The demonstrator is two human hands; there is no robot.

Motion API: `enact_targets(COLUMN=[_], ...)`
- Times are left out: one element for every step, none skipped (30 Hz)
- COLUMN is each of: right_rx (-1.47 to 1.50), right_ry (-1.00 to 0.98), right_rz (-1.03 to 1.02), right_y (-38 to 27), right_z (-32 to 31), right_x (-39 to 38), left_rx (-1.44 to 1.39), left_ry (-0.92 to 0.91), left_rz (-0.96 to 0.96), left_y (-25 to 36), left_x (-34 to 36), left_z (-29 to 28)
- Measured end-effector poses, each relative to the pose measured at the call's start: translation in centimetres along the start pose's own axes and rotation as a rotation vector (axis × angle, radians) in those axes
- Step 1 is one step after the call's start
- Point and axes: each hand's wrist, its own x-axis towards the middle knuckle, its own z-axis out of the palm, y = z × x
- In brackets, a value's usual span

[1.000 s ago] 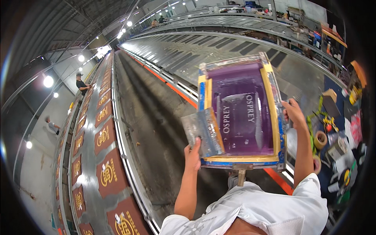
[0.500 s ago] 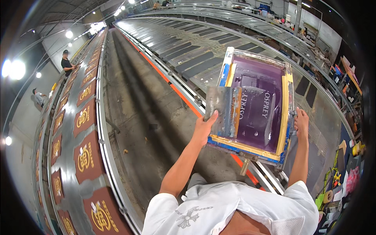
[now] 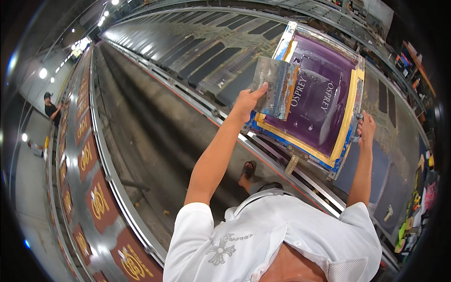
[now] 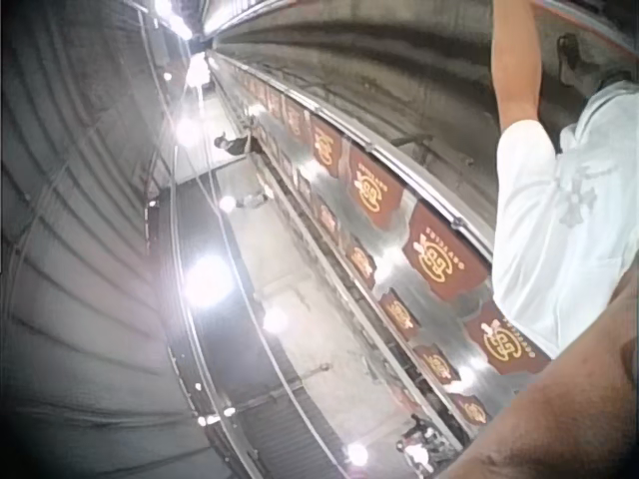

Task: The person uses a squeegee to spread purple ink across a screen printing frame labeled 'OSPREY' placed over a dark fabric. The person repeatedly pulls the squeegee across the screen to ensure even ink coverage, occasionally lifting the frame to check the print underneath before continuing the process.

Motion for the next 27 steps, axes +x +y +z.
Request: enact_targets(right_rx=[0.016, 0.039, 0.086, 0.115, 0.123, 0.09, 0.09, 0.07, 0.038, 0.036, -0.035, -0.16, -0.267, -0.359, -0.34, -0.353, -0.36, -0.365, -0.412, -0.454, -0.499, -0.497, -0.493, -0.49, -0.502, -0.516, -0.532], right_ry=[0.034, 0.077, 0.066, 0.062, 0.05, 0.095, 0.137, 0.183, 0.227, 0.25, 0.264, 0.319, 0.368, 0.414, 0.406, 0.399, 0.41, 0.418, 0.44, 0.464, 0.484, 0.484, 0.482, 0.479, 0.493, 0.506, 0.521], right_rz=[0.013, 0.016, 0.006, 0.012, 0.025, 0.032, 0.055, 0.069, 0.082, 0.097, 0.087, 0.055, -0.013, -0.085, -0.027, 0.036, 0.055, 0.075, 0.011, -0.056, -0.119, -0.086, -0.058, -0.03, -0.051, -0.073, -0.095], right_y=[0.9, 1.0, 1.4, 2.9, 3.6, 4.3, 4.7, 5.3, 5.6, 5.5, 5.7, 6.6, 6.3, 5.5, 5.5, 5.3, 3.6, 2.2, 1.8, 1.7, 1.7, 1.7, 1.4, 0.9, 0.8, 0.6, 0.4], right_z=[2.0, 3.9, 6.1, 7.9, 8.9, 10.3, 11.6, 12.9, 13.0, 13.5, 13.8, 13.6, 12.1, 10.9, 11.9, 13.0, 13.5, 13.9, 13.6, 13.2, 12.4, 13.0, 13.6, 13.8, 13.6, 13.4, 12.9], right_x=[0.0, 0.5, 1.4, 1.7, 1.2, 0.8, 0.3, 0.1, -0.2, -0.8, -0.8, -0.3, 0.6, 1.7, 0.8, -0.9, -0.6, -0.3, -0.1, 0.3, 0.2, -0.2, -0.2, -0.3, -0.3, -0.1, 0.1], left_rx=[0.029, 0.056, 0.084, 0.105, 0.101, 0.091, 0.081, 0.074, 0.059, 0.049, 0.037, 0.023, -0.018, -0.036, 0.017, 0.055, 0.077, 0.123, 0.169, 0.216, 0.314, 0.437, 0.556, 0.673, 0.701, 0.876, 1.042], left_ry=[0.004, -0.001, -0.008, -0.013, -0.062, -0.066, -0.08, -0.096, -0.121, -0.15, -0.127, -0.113, -0.151, -0.162, -0.147, -0.137, -0.158, -0.165, -0.174, -0.187, -0.144, -0.239, -0.333, -0.424, -0.491, -0.618, -0.738], left_rz=[-0.018, 0.0, 0.02, 0.016, -0.025, -0.069, -0.112, -0.155, -0.174, -0.19, -0.192, -0.191, -0.201, -0.224, -0.247, -0.281, -0.281, -0.205, -0.137, -0.06, 0.011, 0.056, 0.109, 0.164, 0.215, 0.445, 0.686], left_y=[0.3, 1.6, 2.8, 3.2, 3.5, 3.3, 3.3, 3.6, 3.3, 3.2, 2.8, 2.5, 2.4, 2.4, 2.9, 3.4, 4.0, 4.3, 4.3, 4.6, 5.1, 6.6, 8.4, 9.7, 10.3, 11.5, 12.8], left_x=[2.6, 4.8, 6.6, 8.2, 9.9, 10.8, 11.9, 13.2, 13.9, 14.4, 15.0, 15.7, 15.9, 16.1, 15.0, 14.3, 15.4, 15.8, 15.4, 15.0, 14.7, 14.3, 13.8, 13.6, 13.3, 13.6, 14.0], left_z=[-1.7, -2.6, -3.7, -5.1, -6.7, -8.3, -9.1, -10.0, -10.2, -10.8, -11.4, -11.5, -9.4, -9.5, -10.1, -11.4, -10.8, -10.4, -10.0, -9.2, -8.1, -7.6, -6.9, -6.2, -5.5, -4.7, -3.4])
